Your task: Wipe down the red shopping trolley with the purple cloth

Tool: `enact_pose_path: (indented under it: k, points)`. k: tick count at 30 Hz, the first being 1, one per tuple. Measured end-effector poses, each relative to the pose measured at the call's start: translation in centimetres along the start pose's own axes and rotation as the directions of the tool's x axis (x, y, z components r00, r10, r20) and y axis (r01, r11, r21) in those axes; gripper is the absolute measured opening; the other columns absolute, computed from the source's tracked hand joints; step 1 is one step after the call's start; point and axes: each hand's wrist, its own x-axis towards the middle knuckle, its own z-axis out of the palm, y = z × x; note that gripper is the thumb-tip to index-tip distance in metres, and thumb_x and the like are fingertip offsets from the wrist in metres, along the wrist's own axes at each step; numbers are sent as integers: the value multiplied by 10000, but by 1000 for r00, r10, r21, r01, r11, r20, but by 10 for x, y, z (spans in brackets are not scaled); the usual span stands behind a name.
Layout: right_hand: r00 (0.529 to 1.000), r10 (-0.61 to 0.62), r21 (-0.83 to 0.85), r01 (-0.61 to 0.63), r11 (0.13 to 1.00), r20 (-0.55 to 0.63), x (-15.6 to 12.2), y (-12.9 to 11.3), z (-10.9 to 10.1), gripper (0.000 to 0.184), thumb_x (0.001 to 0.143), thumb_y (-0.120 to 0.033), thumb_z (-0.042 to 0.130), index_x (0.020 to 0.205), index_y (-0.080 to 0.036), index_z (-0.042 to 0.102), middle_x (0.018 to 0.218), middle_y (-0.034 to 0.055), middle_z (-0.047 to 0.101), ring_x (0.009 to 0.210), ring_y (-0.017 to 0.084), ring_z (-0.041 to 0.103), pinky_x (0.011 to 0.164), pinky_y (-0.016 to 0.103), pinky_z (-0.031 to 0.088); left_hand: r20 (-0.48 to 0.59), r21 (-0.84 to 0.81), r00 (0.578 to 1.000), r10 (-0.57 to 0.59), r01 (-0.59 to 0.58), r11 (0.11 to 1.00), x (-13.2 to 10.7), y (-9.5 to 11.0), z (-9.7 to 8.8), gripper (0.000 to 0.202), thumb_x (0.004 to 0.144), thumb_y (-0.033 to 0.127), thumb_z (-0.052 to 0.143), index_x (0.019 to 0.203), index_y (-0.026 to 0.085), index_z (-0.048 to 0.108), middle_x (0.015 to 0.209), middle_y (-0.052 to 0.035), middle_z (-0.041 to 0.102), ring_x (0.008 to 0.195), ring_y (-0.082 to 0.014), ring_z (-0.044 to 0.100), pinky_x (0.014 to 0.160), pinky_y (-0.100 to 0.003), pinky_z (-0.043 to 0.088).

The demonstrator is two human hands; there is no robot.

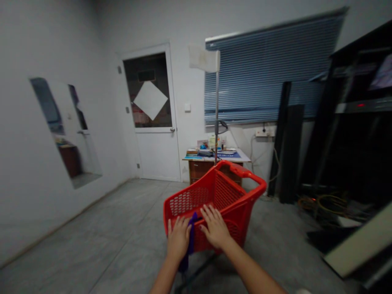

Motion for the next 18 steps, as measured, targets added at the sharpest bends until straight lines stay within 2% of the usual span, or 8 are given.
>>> enact_pose_path:
  k: [2,4,6,8,11,13,15,18]
  points:
    - [1000,5,6,-5,1000,-7,-2,1,4,677,970,-607,281,1546,-258,215,1627,-29,113,1502,218,66,1220,411,47,7,-3,999,-54,54,999,-6,-18,-2,382,991,311,370,1300,287,594,1328,-39,638,1339,-267,470,1176,-603,173]
    - [1000,22,6,-22,1000,-14,-4,0,8,689,966,-605,296,1548,-247,212,1628,-15,109,1500,223,81,1219,413,40,7,6,993,-120,120,993,-8,-25,-3,393,998,320,343,1268,242,617,1286,-64,663,1317,-283,492,1166,-615,179]
    - [999,38,3,-38,999,-22,-6,-2,9,699,962,-604,312,1547,-233,218,1627,2,111,1498,232,103,1218,419,42,-7,22,985,-175,175,984,-6,-18,-2,415,1004,300,304,1228,199,637,1227,-97,690,1255,-282,546,1152,-605,215]
    - [998,48,-2,-48,999,-34,-8,-5,7,699,960,-597,325,1544,-222,233,1624,16,131,1494,238,128,1217,423,59,-31,26,983,-184,185,982,-1,2,1,428,1005,277,278,1183,173,654,1166,-117,709,1175,-265,595,1137,-578,257]
    - [997,59,-7,-59,998,-48,-11,-8,1,672,968,-579,317,1533,-217,273,1613,20,190,1484,238,172,1214,423,87,-52,3,995,-87,87,996,9,39,6,396,995,244,301,1161,178,654,1153,-111,705,1136,-249,604,1122,-555,287]
    - [997,61,-4,-61,998,-47,-13,-9,-2,652,977,-568,295,1529,-220,286,1604,14,224,1479,233,196,1214,418,98,-46,-21,999,-3,2,1000,13,52,10,365,983,222,333,1157,189,652,1157,-98,701,1126,-240,604,1108,-524,320]
    - [997,56,-3,-56,998,-46,-15,-8,-3,648,979,-567,289,1531,-228,279,1598,7,241,1476,228,207,1213,416,107,-41,-53,997,67,-70,996,14,50,12,342,981,234,359,1160,200,648,1143,-83,702,1101,-222,611,1084,-468,366]
    - [997,44,4,-44,999,-65,-19,-7,-2,666,972,-588,299,1535,-234,267,1603,5,221,1479,223,198,1215,411,102,-60,-79,992,110,-115,990,6,19,12,337,987,271,369,1188,225,635,1139,-55,706,1091,-192,616,1087,-418,375]
